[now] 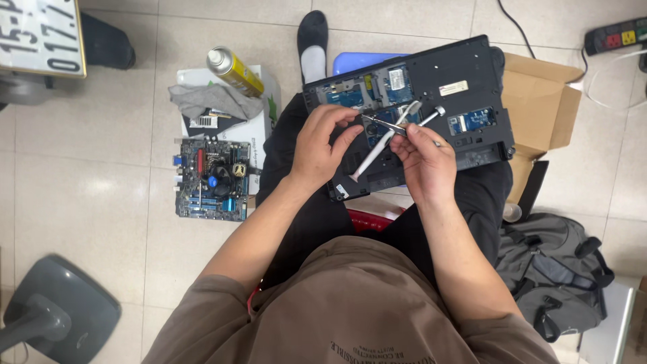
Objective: The person is repairing a laptop while sitting on a stool. They use a screwdriver to remove screws from the back panel and a toothbrush to clean the internal components. The person also handles a can of compressed air and a cloth during the process.
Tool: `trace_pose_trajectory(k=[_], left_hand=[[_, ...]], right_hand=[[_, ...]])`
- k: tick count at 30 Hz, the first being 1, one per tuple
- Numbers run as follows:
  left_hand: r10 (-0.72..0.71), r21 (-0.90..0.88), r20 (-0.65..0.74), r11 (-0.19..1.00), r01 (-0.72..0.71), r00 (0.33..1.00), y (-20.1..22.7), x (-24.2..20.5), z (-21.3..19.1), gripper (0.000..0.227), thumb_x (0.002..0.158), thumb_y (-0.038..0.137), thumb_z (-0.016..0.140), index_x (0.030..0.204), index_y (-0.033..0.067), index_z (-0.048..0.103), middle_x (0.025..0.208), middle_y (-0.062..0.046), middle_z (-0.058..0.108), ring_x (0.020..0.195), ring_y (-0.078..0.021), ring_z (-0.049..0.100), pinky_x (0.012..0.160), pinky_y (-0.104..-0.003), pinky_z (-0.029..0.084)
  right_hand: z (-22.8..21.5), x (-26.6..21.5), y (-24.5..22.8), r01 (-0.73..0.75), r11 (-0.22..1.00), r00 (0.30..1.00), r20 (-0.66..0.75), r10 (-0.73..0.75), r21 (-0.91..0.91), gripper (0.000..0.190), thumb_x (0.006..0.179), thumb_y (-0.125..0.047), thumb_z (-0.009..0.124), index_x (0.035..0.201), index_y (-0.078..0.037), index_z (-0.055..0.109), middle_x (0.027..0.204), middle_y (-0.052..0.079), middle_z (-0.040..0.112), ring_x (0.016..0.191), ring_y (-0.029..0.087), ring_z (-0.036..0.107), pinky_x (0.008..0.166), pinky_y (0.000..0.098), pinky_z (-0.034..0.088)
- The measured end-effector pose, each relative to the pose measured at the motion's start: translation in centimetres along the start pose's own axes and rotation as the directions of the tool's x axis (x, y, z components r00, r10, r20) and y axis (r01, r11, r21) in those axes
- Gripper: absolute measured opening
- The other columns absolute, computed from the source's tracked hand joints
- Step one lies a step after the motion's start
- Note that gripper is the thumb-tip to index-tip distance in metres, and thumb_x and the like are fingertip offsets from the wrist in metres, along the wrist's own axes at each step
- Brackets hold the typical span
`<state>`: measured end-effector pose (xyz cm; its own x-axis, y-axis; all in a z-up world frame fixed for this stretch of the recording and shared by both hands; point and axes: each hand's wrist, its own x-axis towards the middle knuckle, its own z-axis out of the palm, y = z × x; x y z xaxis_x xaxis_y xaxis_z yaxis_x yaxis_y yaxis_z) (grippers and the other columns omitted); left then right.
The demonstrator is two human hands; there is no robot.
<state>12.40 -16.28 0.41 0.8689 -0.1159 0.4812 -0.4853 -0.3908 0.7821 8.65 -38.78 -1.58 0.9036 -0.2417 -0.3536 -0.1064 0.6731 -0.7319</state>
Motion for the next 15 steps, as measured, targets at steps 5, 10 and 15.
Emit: trace_pose_trajectory(k=[5,10,15], left_hand=[[0.025,-0.018,-0.008,1.0,-0.025,1.0,1.1,0.7,0.4,0.027,0.106,0.018,0.088,0.13,0.0156,0.076,0.11,0.001,0.074,0.098,-0.0226,0.077,0.09,-0.038,0.064],[0.059,-0.015,0.029,0.998,-0.058,0.998,1.4,1.2,0.1,0.014,0.105,0.015,0.086,0.117,0.0135,0.08,0.103,-0.002,0.076,0.094,-0.0278,0.078,0.084,-0.041,0.063],[0.073,-0.053,0.083,0.996,-0.068,0.994,1.7,0.8,-0.2,0.01,0.106,0.012,0.084,0.116,0.0155,0.082,0.104,0.0,0.078,0.095,-0.0249,0.078,0.087,-0.038,0.065]], right_hand=[[-0.5,0.0,-0.1,-0.023,1.0,1.0,0.01,0.023,0.012,0.014,0.105,-0.001,0.08,0.11,0.012,0.081,0.089,0.033,0.079,0.083,0.037,0.086,0.087,0.0474,0.075],[-0.7,-0.6,-0.5,-0.03,0.999,0.998,0.048,0.028,0.029,0.01,0.106,-0.001,0.078,0.107,0.008,0.081,0.09,0.029,0.08,0.085,0.036,0.085,0.087,0.0475,0.074],[-2.5,-0.5,-0.4,-0.076,0.997,0.996,0.04,0.077,-0.017,0.013,0.107,-0.003,0.077,0.111,0.009,0.081,0.09,0.032,0.079,0.085,0.037,0.086,0.09,0.0492,0.074]])
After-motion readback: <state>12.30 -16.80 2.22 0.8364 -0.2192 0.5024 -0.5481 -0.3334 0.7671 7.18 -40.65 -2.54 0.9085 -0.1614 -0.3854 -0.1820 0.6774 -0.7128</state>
